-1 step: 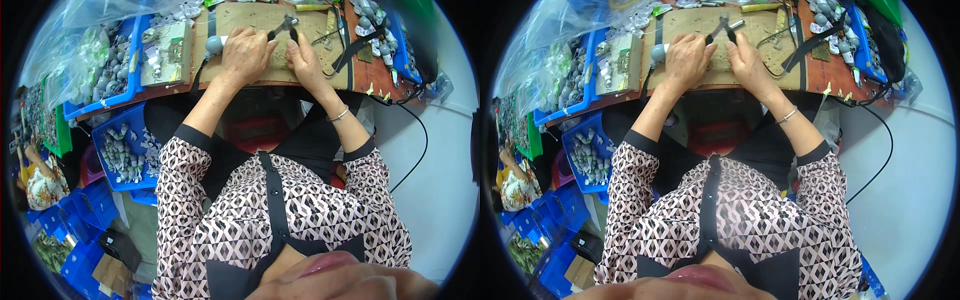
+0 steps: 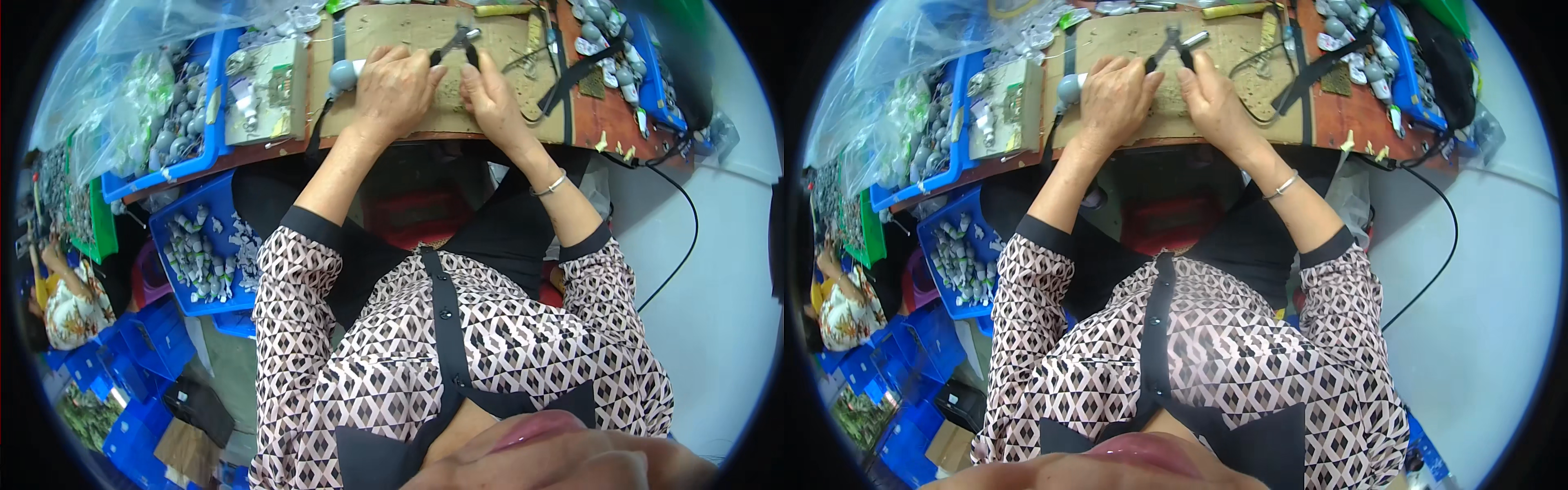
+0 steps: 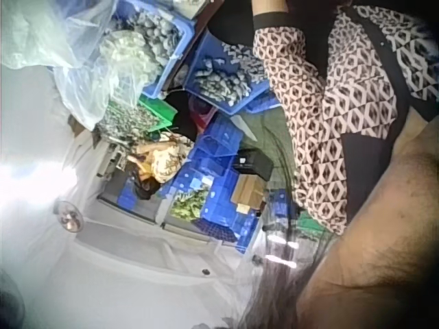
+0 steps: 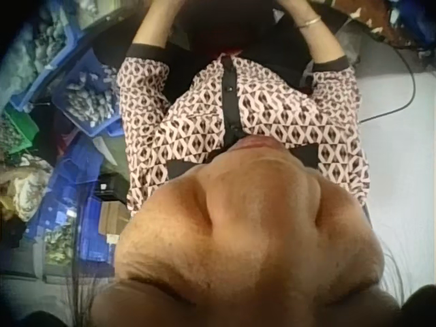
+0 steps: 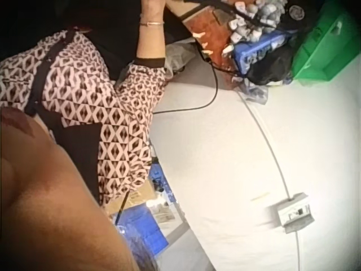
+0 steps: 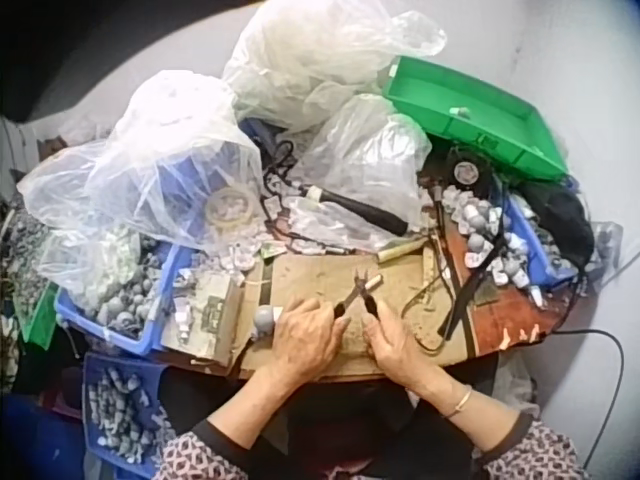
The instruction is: Assemble and solder small electronic components for LED light bulbs at a factory workbench.
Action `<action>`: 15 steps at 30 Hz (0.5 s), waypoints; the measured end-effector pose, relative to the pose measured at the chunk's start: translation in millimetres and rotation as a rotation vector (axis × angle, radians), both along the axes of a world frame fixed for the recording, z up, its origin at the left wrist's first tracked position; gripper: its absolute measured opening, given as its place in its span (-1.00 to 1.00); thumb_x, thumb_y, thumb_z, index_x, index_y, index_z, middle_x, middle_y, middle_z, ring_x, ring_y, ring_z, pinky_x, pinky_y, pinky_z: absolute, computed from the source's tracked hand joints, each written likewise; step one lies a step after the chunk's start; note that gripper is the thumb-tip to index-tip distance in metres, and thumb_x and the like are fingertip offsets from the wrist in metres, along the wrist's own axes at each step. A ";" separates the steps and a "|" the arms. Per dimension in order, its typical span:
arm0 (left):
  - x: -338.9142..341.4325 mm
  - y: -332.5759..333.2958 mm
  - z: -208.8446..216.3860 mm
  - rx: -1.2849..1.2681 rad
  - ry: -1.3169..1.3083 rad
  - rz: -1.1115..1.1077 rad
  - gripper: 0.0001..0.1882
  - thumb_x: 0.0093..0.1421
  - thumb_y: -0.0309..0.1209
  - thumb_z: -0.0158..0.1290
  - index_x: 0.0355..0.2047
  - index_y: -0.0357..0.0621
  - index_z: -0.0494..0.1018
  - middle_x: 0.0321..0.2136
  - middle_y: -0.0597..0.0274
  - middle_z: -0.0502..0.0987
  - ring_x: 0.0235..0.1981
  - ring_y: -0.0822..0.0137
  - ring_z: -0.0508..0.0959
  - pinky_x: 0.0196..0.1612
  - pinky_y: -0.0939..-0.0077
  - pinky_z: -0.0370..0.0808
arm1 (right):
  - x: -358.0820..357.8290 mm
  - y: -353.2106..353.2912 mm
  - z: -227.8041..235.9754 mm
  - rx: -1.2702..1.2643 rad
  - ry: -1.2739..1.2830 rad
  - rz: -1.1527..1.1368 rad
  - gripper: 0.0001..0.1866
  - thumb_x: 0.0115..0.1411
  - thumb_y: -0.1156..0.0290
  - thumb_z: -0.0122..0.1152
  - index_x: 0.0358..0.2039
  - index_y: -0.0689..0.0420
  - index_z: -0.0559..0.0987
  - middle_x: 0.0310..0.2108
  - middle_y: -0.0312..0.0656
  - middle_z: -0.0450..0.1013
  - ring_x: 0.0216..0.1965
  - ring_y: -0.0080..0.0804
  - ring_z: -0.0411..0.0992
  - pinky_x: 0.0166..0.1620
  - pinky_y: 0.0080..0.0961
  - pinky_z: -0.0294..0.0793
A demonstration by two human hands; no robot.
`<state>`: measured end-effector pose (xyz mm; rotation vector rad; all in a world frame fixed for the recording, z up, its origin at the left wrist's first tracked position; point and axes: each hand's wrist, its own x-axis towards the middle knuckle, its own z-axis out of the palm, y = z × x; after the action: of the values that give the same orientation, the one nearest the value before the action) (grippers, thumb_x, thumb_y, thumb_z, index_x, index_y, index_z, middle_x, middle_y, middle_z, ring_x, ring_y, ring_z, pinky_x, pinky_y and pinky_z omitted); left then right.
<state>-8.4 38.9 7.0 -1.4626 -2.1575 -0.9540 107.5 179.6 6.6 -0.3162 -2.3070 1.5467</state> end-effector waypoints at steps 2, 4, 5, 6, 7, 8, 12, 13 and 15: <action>-2.2 -2.8 -0.4 -0.028 -0.005 0.006 -0.71 0.25 -0.26 0.09 -0.54 -0.16 0.40 -0.66 0.06 0.49 -0.44 0.08 0.56 -0.16 0.19 0.45 | -3.0 -0.6 -1.9 0.039 0.011 -0.007 -0.74 0.45 0.24 -0.05 -0.18 0.20 0.31 -0.55 -0.18 0.34 -0.53 -0.35 0.31 -0.45 -0.46 0.31; -2.2 -2.0 0.9 -0.028 0.013 -0.008 -0.71 0.25 -0.26 0.09 -0.53 -0.16 0.39 -0.66 0.06 0.48 -0.45 0.07 0.55 -0.17 0.19 0.45 | -2.6 -4.3 -2.4 0.074 0.039 -0.018 -0.74 0.42 0.27 0.00 -0.17 0.25 0.33 -0.56 0.08 0.41 -0.51 0.03 0.42 -0.41 -0.18 0.36; -2.3 -0.7 1.9 -0.030 0.030 0.001 -0.71 0.25 -0.26 0.10 -0.53 -0.16 0.39 -0.66 0.06 0.48 -0.46 0.06 0.55 -0.18 0.19 0.45 | -0.9 -5.8 -0.2 0.077 0.045 -0.041 -0.74 0.42 0.27 0.00 -0.17 0.25 0.33 -0.56 0.08 0.41 -0.51 0.03 0.42 -0.41 -0.18 0.36; -2.2 1.5 1.1 -0.078 0.027 0.020 -0.71 0.23 -0.21 0.14 -0.49 -0.15 0.42 -0.64 0.14 0.48 -0.43 0.10 0.54 -0.10 0.20 0.41 | 1.3 -6.2 3.4 0.011 0.083 -0.031 -0.73 0.42 0.26 0.00 -0.16 0.26 0.35 -0.56 0.08 0.41 -0.50 0.02 0.42 -0.41 -0.19 0.36; -1.0 1.0 3.0 -0.080 0.036 0.006 -0.71 0.23 -0.21 0.14 -0.49 -0.15 0.42 -0.64 0.14 0.48 -0.43 0.10 0.54 -0.10 0.20 0.41 | 2.7 -6.8 6.0 -0.061 0.122 -0.009 -0.72 0.42 0.26 0.01 -0.16 0.26 0.38 -0.56 0.08 0.41 -0.50 0.01 0.42 -0.41 -0.20 0.36; 0.7 1.0 5.1 -0.017 0.043 -0.009 -0.70 0.21 -0.16 0.17 -0.45 -0.13 0.44 -0.61 0.20 0.49 -0.41 0.13 0.54 -0.04 0.21 0.38 | 6.4 -2.4 11.9 -0.018 0.135 -0.011 -0.72 0.42 0.26 0.02 -0.09 0.25 0.44 -0.53 -0.02 0.46 -0.50 -0.11 0.44 -0.39 -0.29 0.37; -3.4 -14.1 4.7 0.062 0.087 -0.012 -0.56 0.10 -0.01 0.26 -0.21 -0.06 0.49 -0.35 0.28 0.54 -0.21 0.18 0.51 0.15 0.16 0.24 | 43.6 24.8 32.3 -0.009 0.418 -0.283 -0.70 0.45 0.27 0.00 0.02 0.21 0.50 -0.38 -0.32 0.39 -0.33 -0.62 0.33 -0.25 -0.58 0.33; -3.3 -20.8 7.2 0.089 0.155 0.033 -0.51 0.08 0.01 0.27 -0.15 -0.06 0.48 -0.27 0.25 0.55 -0.16 0.17 0.51 0.18 0.14 0.22 | 56.0 38.7 34.2 -0.009 0.430 -0.351 -0.69 0.45 0.29 0.00 0.05 0.20 0.51 -0.32 -0.27 0.45 -0.26 -0.55 0.38 -0.18 -0.54 0.36; -5.5 -24.9 6.5 0.061 0.161 0.057 -0.49 0.06 0.00 0.28 -0.13 -0.06 0.47 -0.24 0.25 0.54 -0.12 0.17 0.49 0.21 0.11 0.18 | 81.9 77.2 26.1 0.557 0.359 -0.501 -0.75 0.41 0.34 0.05 -0.03 0.19 0.57 -0.28 -0.23 0.50 -0.20 -0.40 0.42 -0.11 -0.45 0.37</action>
<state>-13.9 13.9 13.5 -1.3914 -2.0260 -0.8449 189.3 256.7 32.7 -0.3896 -2.0512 0.6306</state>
